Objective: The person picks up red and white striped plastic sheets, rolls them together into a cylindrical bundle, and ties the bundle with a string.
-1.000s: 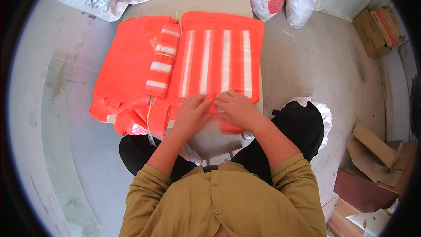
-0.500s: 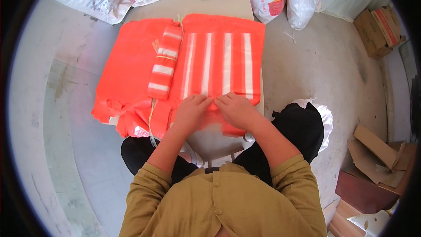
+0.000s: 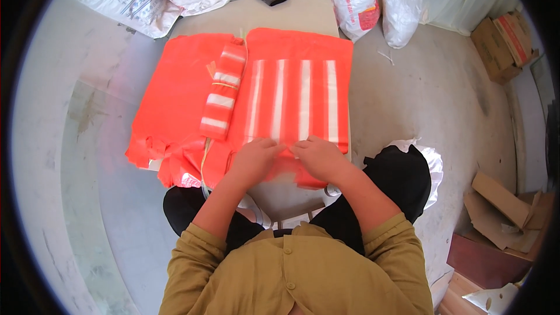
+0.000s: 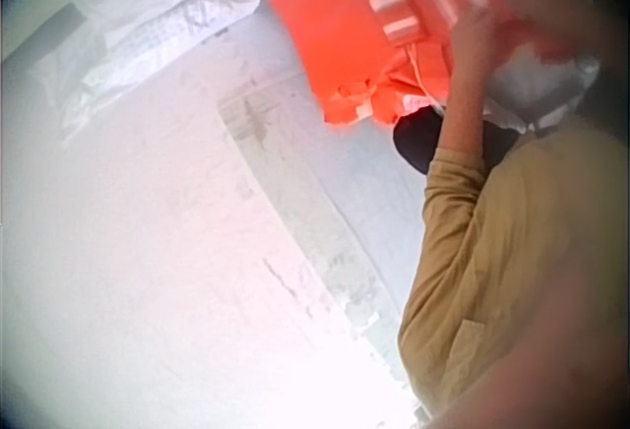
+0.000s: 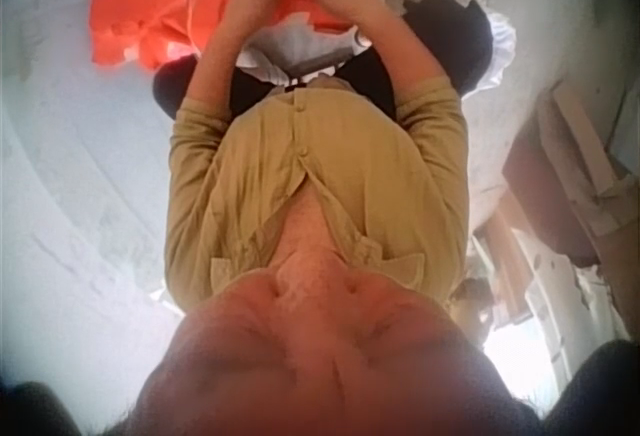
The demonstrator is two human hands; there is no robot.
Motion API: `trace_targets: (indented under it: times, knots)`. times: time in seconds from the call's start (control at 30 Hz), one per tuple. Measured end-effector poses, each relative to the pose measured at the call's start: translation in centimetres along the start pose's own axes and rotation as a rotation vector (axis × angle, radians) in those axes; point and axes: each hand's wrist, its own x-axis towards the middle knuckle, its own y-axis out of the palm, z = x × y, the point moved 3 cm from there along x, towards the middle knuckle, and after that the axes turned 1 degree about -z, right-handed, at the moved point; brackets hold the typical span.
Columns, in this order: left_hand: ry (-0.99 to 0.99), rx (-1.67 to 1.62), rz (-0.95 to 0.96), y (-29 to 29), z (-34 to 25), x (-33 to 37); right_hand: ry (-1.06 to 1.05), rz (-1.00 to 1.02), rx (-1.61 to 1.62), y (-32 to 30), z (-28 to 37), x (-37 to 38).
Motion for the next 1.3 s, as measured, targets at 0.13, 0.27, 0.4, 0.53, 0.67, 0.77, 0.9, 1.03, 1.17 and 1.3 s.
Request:
trace_targets:
  times: [0.13, 0.27, 0.4, 0.53, 0.67, 0.77, 0.9, 1.03, 1.17, 1.3]
  knots:
    - [-0.034, -0.162, 0.195, -1.1, -0.4, -0.8, 0.024, 0.18, 0.097, -1.2, 0.5, -0.8]
    - [-0.111, -0.365, 0.299, -2.6, 0.2, -2.1, 0.095, 0.398, 0.277, -3.1, 0.2, -0.9]
    - [-0.309, -0.55, 0.253, -2.6, 3.1, -4.4, 0.222, 0.479, 0.396, -3.7, -1.0, -0.6]
    - [-0.458, -0.586, 0.191, -1.1, 5.7, -5.9, 0.268, 0.469, 0.466, -3.2, -2.4, 0.0]
    - [-0.505, -0.706, 0.106, -0.1, 5.5, -6.2, 0.262, 0.389, 0.42, -2.6, -3.7, 0.4]
    - [-0.516, -0.81, 0.046, 1.1, 6.1, -6.3, 0.287, 0.406, 0.345, -3.1, -3.8, 1.3]
    - [-0.605, -0.685, -0.008, 1.0, 5.4, -6.0, 0.379, 0.453, 0.253, -3.6, -3.6, 2.0]
    - [-0.672, -0.624, -0.082, 1.3, 5.3, -6.0, 0.407, 0.452, 0.212, -3.7, -3.9, 2.4]
    - [-0.614, -0.588, -0.187, 1.9, 5.8, -6.8, 0.443, 0.415, 0.181, -3.5, -4.5, 1.8]
    - [-0.644, -0.581, -0.212, 2.4, 6.0, -7.2, 0.477, 0.076, 0.407, -4.0, -5.3, -0.6]
